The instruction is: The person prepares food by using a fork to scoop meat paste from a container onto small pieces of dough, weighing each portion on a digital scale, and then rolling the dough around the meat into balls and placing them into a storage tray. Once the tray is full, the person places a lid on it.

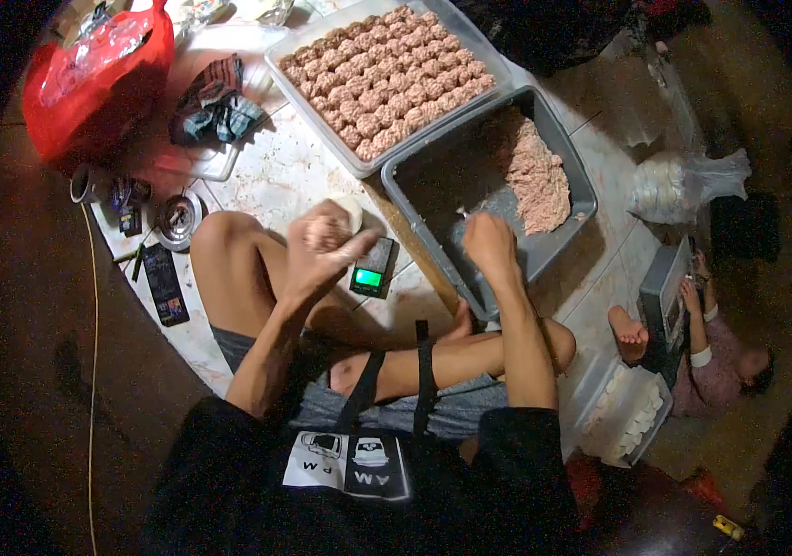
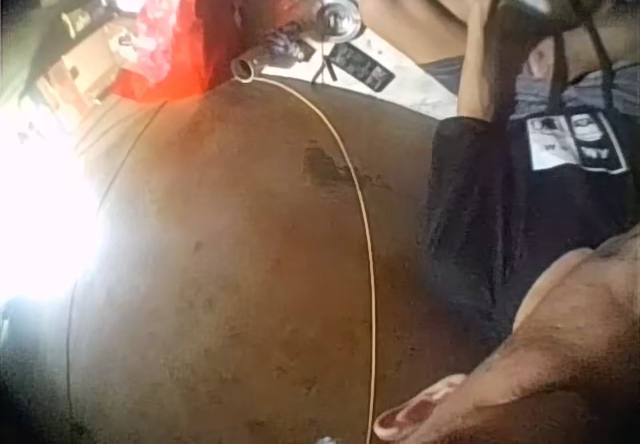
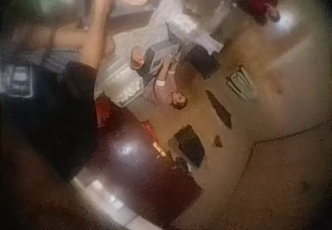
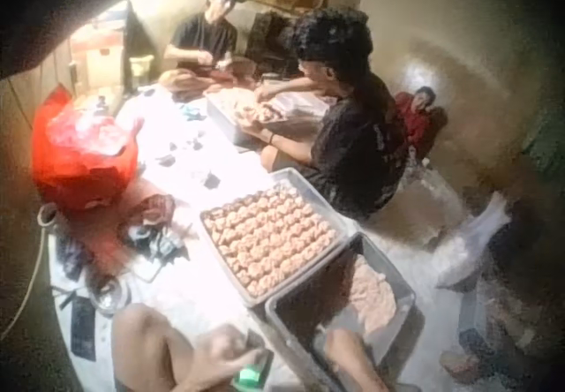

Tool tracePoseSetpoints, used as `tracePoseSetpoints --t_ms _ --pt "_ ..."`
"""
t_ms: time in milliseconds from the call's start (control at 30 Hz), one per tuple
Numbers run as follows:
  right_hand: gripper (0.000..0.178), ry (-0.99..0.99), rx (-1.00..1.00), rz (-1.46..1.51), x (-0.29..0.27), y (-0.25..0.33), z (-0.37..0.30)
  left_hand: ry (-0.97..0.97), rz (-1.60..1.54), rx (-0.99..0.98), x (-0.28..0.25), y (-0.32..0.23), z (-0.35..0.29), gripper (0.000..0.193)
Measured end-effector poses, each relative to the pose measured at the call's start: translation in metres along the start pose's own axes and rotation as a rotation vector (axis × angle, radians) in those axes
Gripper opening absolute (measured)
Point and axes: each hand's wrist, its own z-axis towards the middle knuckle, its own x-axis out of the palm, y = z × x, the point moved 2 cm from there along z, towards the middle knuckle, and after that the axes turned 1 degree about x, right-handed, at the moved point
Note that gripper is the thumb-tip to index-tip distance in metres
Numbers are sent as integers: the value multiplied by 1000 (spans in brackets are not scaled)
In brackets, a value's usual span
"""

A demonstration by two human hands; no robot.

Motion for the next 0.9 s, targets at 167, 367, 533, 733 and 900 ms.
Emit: tracePoseSetpoints --t_ms 167,367,533,733,900 --pt "64 -177 -209 403 -78 108 -47 118 287 53 8 12 -7 43" --pt "68 -49 -404 482 -100 175 -75 123 124 141 5 -3 -17 116" --pt "23 -503 -419 222 -168 165 6 -309 -132 24 -31 -1 -12 95" --pt "14 18 -533 -62 -128 144 120 -193 -154 -143 -28 -9 -4 90" --pt "17 209 -338 253 -146 155 231 -310 -342 -168 -37 3 -6 90"
